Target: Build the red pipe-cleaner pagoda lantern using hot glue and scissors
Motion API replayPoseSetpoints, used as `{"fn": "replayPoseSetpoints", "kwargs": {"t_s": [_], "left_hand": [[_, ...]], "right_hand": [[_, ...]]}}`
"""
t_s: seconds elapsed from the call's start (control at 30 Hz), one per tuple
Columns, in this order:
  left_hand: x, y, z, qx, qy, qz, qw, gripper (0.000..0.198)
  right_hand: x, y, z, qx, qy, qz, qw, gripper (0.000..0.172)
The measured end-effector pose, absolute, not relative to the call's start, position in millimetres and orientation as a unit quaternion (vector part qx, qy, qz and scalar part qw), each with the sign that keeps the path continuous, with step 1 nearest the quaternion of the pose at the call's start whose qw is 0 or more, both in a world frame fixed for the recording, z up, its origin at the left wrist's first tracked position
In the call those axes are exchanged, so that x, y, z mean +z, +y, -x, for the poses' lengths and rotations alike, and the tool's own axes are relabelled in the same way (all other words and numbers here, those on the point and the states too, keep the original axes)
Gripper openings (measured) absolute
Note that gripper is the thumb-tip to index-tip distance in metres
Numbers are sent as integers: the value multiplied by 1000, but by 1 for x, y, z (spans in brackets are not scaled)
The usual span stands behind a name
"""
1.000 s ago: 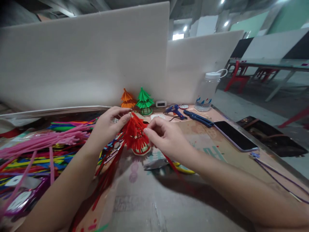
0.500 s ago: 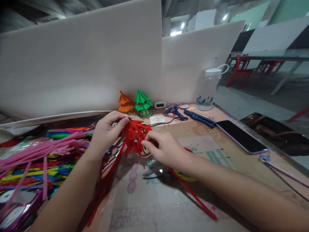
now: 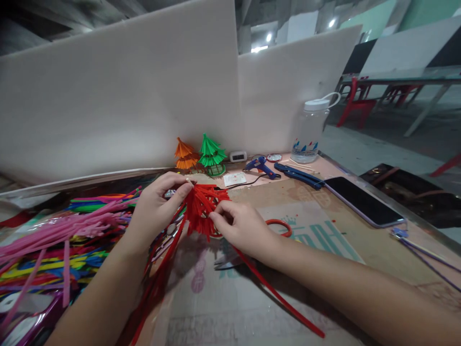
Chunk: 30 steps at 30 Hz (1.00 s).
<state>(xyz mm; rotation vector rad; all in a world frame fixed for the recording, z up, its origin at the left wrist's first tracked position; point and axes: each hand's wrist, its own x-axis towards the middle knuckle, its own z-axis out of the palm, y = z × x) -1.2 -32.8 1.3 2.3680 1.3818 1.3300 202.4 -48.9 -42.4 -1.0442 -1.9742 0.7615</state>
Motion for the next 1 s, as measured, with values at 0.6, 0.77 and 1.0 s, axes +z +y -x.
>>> {"fn": "replayPoseSetpoints", "kwargs": {"t_s": [0.6, 0.77, 1.0], "left_hand": [[3, -41, -5, 384, 447, -807, 38, 11], [1, -42, -7, 387, 451, -804, 29, 11], [-1, -42, -12, 390, 460, -798, -6, 6]], "right_hand": [[-47, -49, -197, 303, -766, 420, 381, 24], [-46, -50, -198, 302, -766, 423, 378, 24], [-45, -51, -198, 306, -764, 427, 376, 23]]}}
